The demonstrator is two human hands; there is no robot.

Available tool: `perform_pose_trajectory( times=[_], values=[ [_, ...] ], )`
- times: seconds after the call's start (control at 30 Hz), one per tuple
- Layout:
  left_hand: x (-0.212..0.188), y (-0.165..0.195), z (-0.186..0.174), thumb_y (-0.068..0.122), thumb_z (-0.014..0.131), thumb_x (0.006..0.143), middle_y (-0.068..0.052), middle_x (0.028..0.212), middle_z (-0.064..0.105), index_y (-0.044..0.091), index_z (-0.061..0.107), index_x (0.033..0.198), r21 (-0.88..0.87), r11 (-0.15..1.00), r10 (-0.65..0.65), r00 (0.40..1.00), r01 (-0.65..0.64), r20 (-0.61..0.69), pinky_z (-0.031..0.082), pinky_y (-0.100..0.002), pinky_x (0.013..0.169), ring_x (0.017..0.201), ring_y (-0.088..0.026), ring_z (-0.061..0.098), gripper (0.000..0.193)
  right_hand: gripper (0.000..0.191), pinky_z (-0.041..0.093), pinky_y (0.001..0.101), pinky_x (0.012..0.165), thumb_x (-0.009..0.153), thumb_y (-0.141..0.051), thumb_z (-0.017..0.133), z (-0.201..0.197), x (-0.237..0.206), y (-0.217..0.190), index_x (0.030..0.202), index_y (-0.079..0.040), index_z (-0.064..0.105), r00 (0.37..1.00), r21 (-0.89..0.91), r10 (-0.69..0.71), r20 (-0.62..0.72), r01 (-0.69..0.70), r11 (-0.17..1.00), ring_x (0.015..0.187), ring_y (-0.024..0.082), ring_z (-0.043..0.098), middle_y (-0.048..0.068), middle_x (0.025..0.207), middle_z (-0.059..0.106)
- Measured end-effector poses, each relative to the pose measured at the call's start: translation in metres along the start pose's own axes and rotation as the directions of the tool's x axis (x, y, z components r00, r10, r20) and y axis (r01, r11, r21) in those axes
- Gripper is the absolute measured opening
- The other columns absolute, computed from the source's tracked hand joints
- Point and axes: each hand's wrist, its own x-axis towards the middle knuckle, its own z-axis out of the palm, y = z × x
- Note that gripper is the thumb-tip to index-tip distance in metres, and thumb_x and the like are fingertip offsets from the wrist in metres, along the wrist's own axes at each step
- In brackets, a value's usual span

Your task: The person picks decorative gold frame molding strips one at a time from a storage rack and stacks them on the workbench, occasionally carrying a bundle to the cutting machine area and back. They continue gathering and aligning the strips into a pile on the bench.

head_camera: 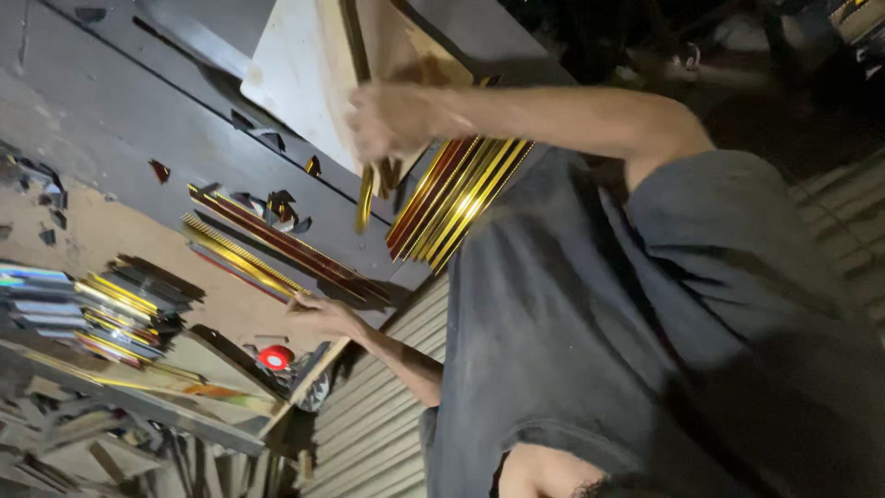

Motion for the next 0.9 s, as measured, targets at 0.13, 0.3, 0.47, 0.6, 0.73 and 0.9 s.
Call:
perform_pose_trajectory(
  times=[0.13, 0.3, 0.47, 0.6, 0.73, 0.9],
  values=[
    [-0.025, 0.044, -0.009, 0.024, 0.055, 0.115, -0.021, 0.111, 0.069, -0.003, 0.059, 0.124, 0.039, 0.984, 0.179, 0.967, -0.175, -0.183, 0.058, -0.040, 0.088, 0.097, -0.031, 0.068, 0.029, 0.021, 0.053, 0.0351, 0.099, 0.087, -0.023, 0.067, 0.000, -0.026, -0.061, 0.104, -0.015, 0.076, 0.944, -0.147, -0.178, -0.276, 0.142, 0.979, 0.116, 0.019, 0.064, 0.000, 0.105, 0.072],
    [-0.076, 0.143, 0.022, 0.014, 0.068, 0.102, -0.013, 0.104, 0.077, 0.012, 0.067, 0.126, 0.077, 0.939, 0.323, 0.935, -0.336, 0.143, 0.061, -0.039, 0.076, 0.089, -0.030, 0.077, 0.025, 0.024, 0.045, 0.0329, 0.087, 0.098, -0.026, 0.070, 0.012, 0.006, -0.072, 0.120, -0.029, 0.079, 0.913, -0.263, -0.159, -0.376, 0.059, 0.963, 0.121, 0.017, 0.051, -0.004, 0.120, 0.072],
    [-0.081, 0.216, 0.040, 0.016, 0.075, 0.099, -0.015, 0.099, 0.075, 0.002, 0.066, 0.128, -0.177, 0.935, 0.342, 0.915, -0.308, 0.216, 0.058, -0.038, 0.074, 0.085, -0.031, 0.073, 0.033, 0.016, 0.049, 0.0363, 0.094, 0.098, -0.038, 0.072, 0.005, 0.032, -0.040, 0.089, -0.024, 0.072, 0.927, -0.389, -0.315, -0.205, 0.218, 0.895, 0.116, 0.013, 0.060, -0.010, 0.101, 0.072],
    [-0.054, 0.233, -0.020, 0.017, 0.073, 0.101, -0.013, 0.098, 0.071, 0.003, 0.068, 0.126, -0.375, 0.858, 0.441, 0.878, -0.351, 0.187, 0.055, -0.039, 0.078, 0.084, -0.030, 0.068, 0.029, 0.029, 0.046, 0.0368, 0.084, 0.101, -0.036, 0.074, -0.004, -0.001, -0.036, 0.081, -0.016, 0.069, 0.938, -0.351, -0.287, -0.195, 0.206, 0.914, 0.098, 0.016, 0.068, -0.002, 0.089, 0.069],
    [-0.043, 0.261, -0.111, 0.014, 0.062, 0.109, -0.011, 0.108, 0.070, 0.003, 0.067, 0.120, -0.701, 0.580, 0.546, 0.837, -0.415, -0.044, 0.056, -0.038, 0.089, 0.093, -0.031, 0.067, 0.016, 0.014, 0.041, 0.0381, 0.080, 0.098, -0.007, 0.071, -0.010, -0.039, -0.037, 0.087, -0.016, 0.074, 0.973, -0.163, -0.089, -0.211, 0.054, 0.985, 0.080, 0.020, 0.059, 0.000, 0.079, 0.064],
    [-0.076, 0.326, -0.173, 0.008, 0.061, 0.104, -0.010, 0.098, 0.067, 0.001, 0.066, 0.107, -0.824, -0.043, 0.875, 0.378, -0.564, -0.304, 0.056, -0.036, 0.089, 0.087, -0.028, 0.064, 0.009, 0.013, 0.037, 0.0389, 0.076, 0.093, -0.004, 0.071, -0.019, -0.055, -0.040, 0.084, -0.014, 0.071, 0.976, -0.132, 0.014, -0.219, -0.044, 0.990, 0.075, 0.021, 0.056, 0.000, 0.082, 0.068]
  ],
)
